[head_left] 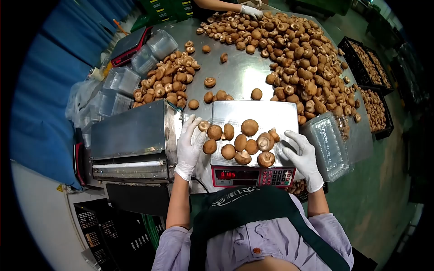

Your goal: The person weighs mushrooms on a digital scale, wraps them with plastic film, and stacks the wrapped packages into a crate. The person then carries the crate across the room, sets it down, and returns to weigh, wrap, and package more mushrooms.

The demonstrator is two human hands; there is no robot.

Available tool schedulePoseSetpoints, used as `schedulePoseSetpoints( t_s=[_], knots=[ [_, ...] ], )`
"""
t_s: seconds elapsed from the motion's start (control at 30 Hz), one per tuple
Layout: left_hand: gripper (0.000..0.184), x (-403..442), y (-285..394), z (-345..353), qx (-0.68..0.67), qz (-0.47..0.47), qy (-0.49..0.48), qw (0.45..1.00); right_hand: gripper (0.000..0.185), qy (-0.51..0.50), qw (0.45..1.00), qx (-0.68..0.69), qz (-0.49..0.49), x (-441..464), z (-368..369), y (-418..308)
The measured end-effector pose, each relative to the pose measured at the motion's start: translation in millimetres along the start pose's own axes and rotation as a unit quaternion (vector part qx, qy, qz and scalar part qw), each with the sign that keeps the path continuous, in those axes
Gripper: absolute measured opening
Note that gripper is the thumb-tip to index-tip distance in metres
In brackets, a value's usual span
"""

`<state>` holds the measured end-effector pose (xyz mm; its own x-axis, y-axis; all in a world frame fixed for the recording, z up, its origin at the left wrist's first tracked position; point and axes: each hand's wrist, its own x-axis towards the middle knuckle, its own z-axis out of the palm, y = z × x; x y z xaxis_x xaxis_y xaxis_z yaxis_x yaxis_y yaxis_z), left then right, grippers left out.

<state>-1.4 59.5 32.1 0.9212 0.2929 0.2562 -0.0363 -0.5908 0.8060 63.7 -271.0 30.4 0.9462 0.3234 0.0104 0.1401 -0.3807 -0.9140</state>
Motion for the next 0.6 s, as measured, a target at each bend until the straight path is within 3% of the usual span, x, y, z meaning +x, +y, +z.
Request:
schedulePoseSetpoints(
  t_s=[0.23,0.33,0.4,0.47,0.53,0.6],
  knots=[
    [0.056,6,8,9,0.010,0.021,-0.110,0.994,0.078,-0.061,0.980,-0.156,-0.110,-6,11,-17],
    [0.078,9,11,13,0.124,0.121,-0.186,0.967,0.089,-0.086,0.966,-0.199,-0.140,-5,15,-17],
    [0.081,6,21,19,0.170,0.135,-0.203,0.955,0.095,-0.109,0.953,-0.233,-0.161,-4,20,-17],
    [0.084,1,22,35,0.227,0.137,-0.223,0.938,0.086,-0.086,0.956,-0.215,-0.182,-1,34,-2],
    [0.072,-7,16,50,0.257,0.151,-0.160,0.941,0.072,-0.009,0.954,-0.211,-0.215,1,53,15],
    [0.069,-9,11,57,0.258,0.152,-0.135,0.945,0.071,0.020,0.945,-0.241,-0.221,4,66,21]
  ],
)
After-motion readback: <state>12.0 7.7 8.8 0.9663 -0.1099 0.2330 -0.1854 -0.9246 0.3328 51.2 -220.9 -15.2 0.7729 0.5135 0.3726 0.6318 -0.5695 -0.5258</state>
